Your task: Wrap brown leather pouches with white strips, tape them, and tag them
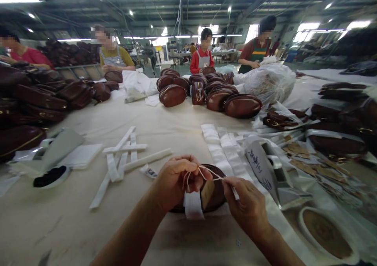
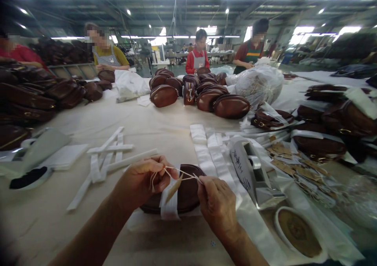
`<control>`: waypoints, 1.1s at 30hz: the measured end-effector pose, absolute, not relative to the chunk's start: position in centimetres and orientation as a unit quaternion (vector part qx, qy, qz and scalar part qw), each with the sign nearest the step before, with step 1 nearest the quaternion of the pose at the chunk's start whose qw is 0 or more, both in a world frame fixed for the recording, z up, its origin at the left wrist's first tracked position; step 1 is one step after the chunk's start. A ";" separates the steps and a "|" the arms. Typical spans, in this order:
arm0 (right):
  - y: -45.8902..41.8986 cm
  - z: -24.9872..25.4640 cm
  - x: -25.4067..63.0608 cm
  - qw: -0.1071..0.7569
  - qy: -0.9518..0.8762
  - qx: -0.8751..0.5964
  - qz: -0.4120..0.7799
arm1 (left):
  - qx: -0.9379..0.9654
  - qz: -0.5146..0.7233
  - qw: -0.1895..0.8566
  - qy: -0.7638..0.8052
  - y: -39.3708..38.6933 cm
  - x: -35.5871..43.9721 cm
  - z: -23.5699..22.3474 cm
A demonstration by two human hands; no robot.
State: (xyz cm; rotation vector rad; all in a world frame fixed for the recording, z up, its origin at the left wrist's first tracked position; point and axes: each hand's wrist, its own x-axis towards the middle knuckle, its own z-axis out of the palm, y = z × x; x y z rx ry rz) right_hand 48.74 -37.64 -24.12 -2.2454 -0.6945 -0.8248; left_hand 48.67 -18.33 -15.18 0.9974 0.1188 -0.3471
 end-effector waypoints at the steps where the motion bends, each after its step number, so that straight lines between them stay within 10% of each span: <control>1: -37.6 -24.0 48.5 0.337 -0.270 -0.852 -0.296 | 0.485 -0.168 0.857 0.050 -18.3 48.6 -15.1; 12: -33.8 -19.0 48.3 0.677 -0.290 -0.651 0.186 | 0.549 -0.208 0.809 0.028 -18.2 47.0 -13.8; 21: -33.3 -20.8 48.1 0.470 -0.370 -0.801 0.029 | 0.561 -0.171 0.807 0.069 -15.8 43.6 -15.8; 33: -29.0 -22.2 45.9 0.555 -0.190 -0.687 0.428 | 0.522 -0.035 0.836 0.164 -12.9 38.4 -20.9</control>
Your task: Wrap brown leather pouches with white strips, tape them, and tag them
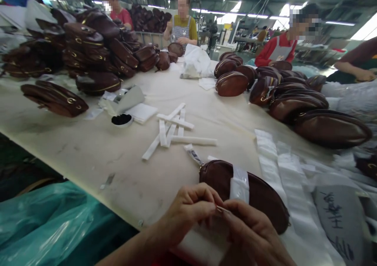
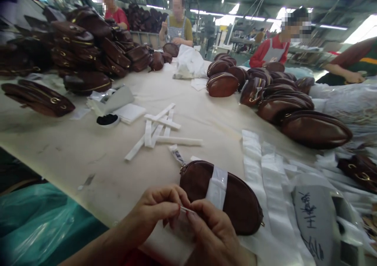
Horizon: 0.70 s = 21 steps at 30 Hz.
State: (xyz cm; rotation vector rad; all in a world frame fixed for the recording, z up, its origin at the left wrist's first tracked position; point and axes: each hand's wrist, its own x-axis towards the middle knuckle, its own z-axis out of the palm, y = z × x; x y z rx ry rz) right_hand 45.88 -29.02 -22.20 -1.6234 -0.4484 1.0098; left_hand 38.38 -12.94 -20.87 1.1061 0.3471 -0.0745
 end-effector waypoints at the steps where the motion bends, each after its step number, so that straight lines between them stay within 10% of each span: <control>1: -28.6 -22.4 46.3 0.541 -0.194 -0.708 0.411 | 0.524 -0.022 0.833 0.175 -12.6 38.3 -21.3; 21: -19.3 -20.7 55.7 0.214 -0.405 -0.848 0.266 | 0.777 0.039 0.573 0.259 -9.1 44.4 -30.5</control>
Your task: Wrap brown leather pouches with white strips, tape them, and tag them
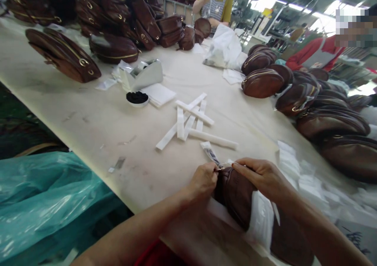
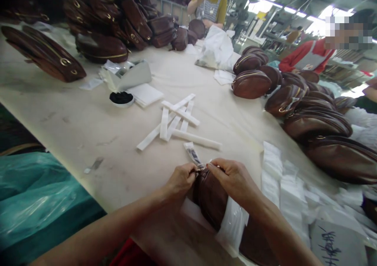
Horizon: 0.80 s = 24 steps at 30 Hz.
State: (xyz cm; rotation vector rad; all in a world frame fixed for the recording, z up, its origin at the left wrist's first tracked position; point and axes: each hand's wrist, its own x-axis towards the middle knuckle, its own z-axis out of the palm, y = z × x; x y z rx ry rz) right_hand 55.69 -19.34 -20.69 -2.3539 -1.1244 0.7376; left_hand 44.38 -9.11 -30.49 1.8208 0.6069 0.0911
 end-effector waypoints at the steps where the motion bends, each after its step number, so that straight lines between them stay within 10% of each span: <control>1: -19.0 -20.8 56.0 0.204 -0.407 -0.851 0.262 | 0.773 0.040 0.576 0.264 -9.0 44.4 -30.6; 24: -18.3 -21.3 59.2 0.173 -0.342 -0.792 0.475 | 0.745 0.062 0.609 0.265 -9.0 44.9 -31.4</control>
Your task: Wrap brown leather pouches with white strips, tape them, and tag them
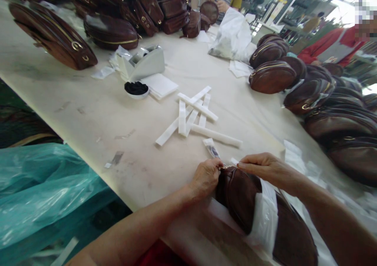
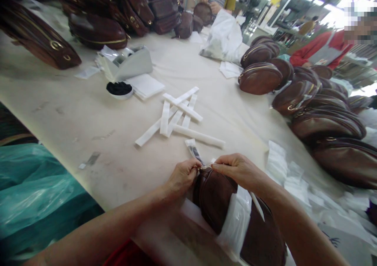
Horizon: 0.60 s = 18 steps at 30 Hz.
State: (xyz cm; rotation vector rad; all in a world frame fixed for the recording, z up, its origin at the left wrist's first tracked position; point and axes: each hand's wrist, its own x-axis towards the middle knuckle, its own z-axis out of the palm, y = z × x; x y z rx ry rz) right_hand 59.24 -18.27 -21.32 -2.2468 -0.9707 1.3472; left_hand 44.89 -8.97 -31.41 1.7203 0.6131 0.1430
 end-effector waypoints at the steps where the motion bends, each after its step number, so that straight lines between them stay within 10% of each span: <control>1: -18.2 -21.5 59.3 0.165 -0.349 -0.795 0.467 | 0.744 0.059 0.609 0.269 -8.9 44.9 -31.3; 18: -16.7 -23.3 58.7 0.040 -0.453 -0.823 0.341 | 0.729 0.007 0.636 0.252 -7.8 45.0 -30.5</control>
